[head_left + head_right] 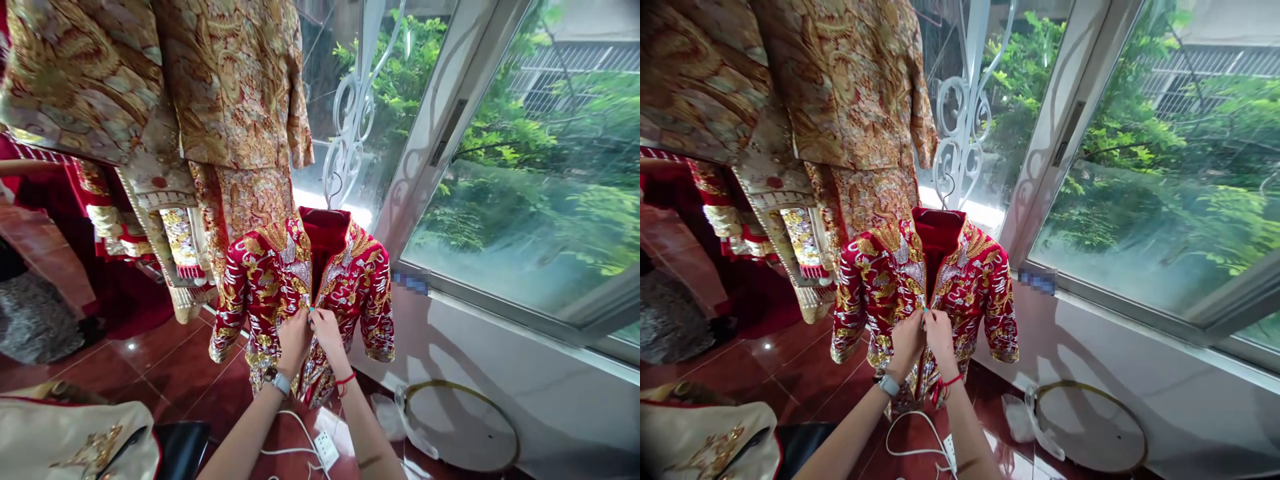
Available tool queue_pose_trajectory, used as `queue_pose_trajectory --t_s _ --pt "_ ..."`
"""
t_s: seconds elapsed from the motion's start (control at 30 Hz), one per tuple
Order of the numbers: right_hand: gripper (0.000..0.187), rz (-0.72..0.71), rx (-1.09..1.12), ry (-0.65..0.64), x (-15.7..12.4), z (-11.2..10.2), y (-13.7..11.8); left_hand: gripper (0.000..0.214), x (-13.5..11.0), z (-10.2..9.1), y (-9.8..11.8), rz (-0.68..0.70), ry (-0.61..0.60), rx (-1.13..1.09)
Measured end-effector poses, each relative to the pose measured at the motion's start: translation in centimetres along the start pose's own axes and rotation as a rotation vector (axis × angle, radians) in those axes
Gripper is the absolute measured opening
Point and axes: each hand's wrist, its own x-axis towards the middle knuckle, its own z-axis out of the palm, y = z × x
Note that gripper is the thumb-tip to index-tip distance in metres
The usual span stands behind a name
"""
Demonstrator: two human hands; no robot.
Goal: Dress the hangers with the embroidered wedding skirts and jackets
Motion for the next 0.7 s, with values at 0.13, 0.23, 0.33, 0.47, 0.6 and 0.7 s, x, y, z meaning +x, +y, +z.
queue_pose_trajectory --t_s 0.13,0.23,0.33,0.47,0.6,0.7 --pt "0.029 0.018 0.082 -0.006 2.3 -0.1 -2.0 0.025 1.4 1.8 -0.2 0.005 0.038 -0.009" --pt "0.025 -0.013 0.139 0.011 5.0 -0.2 -5.3 0.035 1.7 2.9 -0.3 -0.005 0.075 -0.014" --pt "0.02 -0.058 0.173 0.018 7.6 0.0 -9.0 0.036 2.5 3.7 -0.4 -0.015 0.109 -0.024" --pt "0.022 -0.094 0.166 -0.026 9.0 0.5 -11.6 0.035 3.2 4.7 -0.9 -0.033 0.135 -0.047" --pt "0.029 -0.152 0.067 -0.121 8.7 -2.7 -11.5 0.03 3.1 3.0 -1.8 0.014 0.108 -0.114" --pt "0.028 -0.415 -0.132 0.138 9.4 -9.6 -10.5 0.03 4.1 -2.3 -3.8 0.124 0.26 -0.293"
